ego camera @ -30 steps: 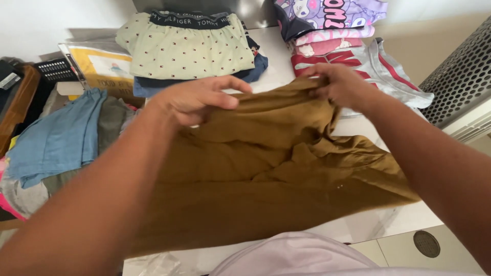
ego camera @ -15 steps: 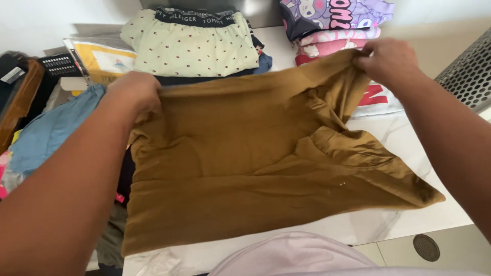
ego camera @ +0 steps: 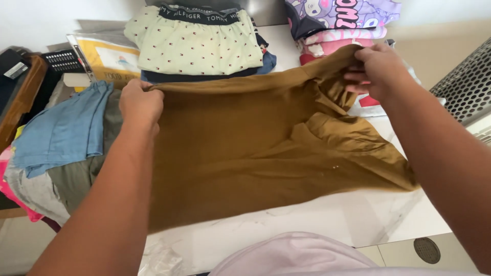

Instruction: The person folds a pair of patterned underwear, a purple graphic t-shirt, and a brown t-shirt by hand on a white table.

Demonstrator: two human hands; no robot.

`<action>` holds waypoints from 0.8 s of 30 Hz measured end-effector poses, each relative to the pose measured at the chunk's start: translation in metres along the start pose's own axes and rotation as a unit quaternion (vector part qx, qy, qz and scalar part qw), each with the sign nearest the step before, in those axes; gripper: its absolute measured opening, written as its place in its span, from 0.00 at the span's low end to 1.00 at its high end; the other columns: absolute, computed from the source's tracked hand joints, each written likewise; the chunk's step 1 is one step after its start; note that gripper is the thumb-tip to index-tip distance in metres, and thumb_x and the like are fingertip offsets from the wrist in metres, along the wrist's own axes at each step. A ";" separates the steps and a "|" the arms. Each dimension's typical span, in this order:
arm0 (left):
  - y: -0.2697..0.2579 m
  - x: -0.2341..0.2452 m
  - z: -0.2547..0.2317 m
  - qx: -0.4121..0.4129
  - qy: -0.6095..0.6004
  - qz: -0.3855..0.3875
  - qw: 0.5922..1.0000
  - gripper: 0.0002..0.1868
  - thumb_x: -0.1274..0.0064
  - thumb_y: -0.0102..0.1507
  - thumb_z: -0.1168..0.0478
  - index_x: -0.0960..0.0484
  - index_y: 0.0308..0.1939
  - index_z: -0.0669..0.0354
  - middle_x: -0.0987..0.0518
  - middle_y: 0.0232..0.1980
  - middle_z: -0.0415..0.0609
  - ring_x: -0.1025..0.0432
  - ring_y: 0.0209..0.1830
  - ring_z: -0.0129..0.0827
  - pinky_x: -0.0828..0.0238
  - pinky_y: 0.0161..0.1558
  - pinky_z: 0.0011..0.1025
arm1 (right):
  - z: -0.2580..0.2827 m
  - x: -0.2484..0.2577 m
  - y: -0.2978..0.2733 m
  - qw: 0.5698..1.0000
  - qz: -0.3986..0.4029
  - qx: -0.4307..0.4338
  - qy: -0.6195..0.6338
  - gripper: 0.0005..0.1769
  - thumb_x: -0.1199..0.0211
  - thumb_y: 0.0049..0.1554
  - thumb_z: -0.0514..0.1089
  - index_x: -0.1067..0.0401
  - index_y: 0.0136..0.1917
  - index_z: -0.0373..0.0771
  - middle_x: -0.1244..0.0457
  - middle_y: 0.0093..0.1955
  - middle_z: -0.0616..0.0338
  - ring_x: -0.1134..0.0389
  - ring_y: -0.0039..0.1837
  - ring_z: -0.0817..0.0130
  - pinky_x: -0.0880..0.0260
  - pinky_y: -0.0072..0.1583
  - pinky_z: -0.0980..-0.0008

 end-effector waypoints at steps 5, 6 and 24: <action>0.005 0.010 -0.028 -0.039 0.062 -0.049 0.996 0.15 0.40 0.53 0.67 0.20 0.44 0.61 0.18 0.42 0.52 0.23 0.39 0.38 0.28 0.39 0.36 | -0.004 0.024 0.041 0.988 -0.051 0.144 0.005 0.08 0.41 0.62 0.36 0.37 0.55 0.37 0.36 0.51 0.52 0.30 0.48 0.60 0.24 0.49 0.58; 0.008 0.011 -0.028 -0.040 0.061 -0.049 0.996 0.15 0.40 0.53 0.67 0.20 0.44 0.61 0.18 0.42 0.52 0.23 0.39 0.38 0.28 0.39 0.36 | -0.008 0.027 0.053 0.988 -0.051 0.145 0.006 0.08 0.41 0.62 0.36 0.37 0.55 0.37 0.36 0.51 0.52 0.30 0.48 0.60 0.24 0.49 0.58; -0.195 -0.203 -0.040 -0.276 0.212 0.293 0.891 0.19 0.38 0.59 0.54 0.18 0.50 0.58 0.23 0.55 0.59 0.27 0.53 0.53 0.29 0.52 0.44 | -0.098 0.019 0.065 0.973 0.147 -0.019 -0.174 0.08 0.34 0.54 0.39 0.22 0.48 0.38 0.31 0.45 0.54 0.31 0.41 0.68 0.31 0.40 0.70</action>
Point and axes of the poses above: each hand's wrist, its own y-axis towards the middle knuckle, its own x-axis out of the back of the hand, z = x × y, the point moved 8 cm from there along y, towards the middle knuckle
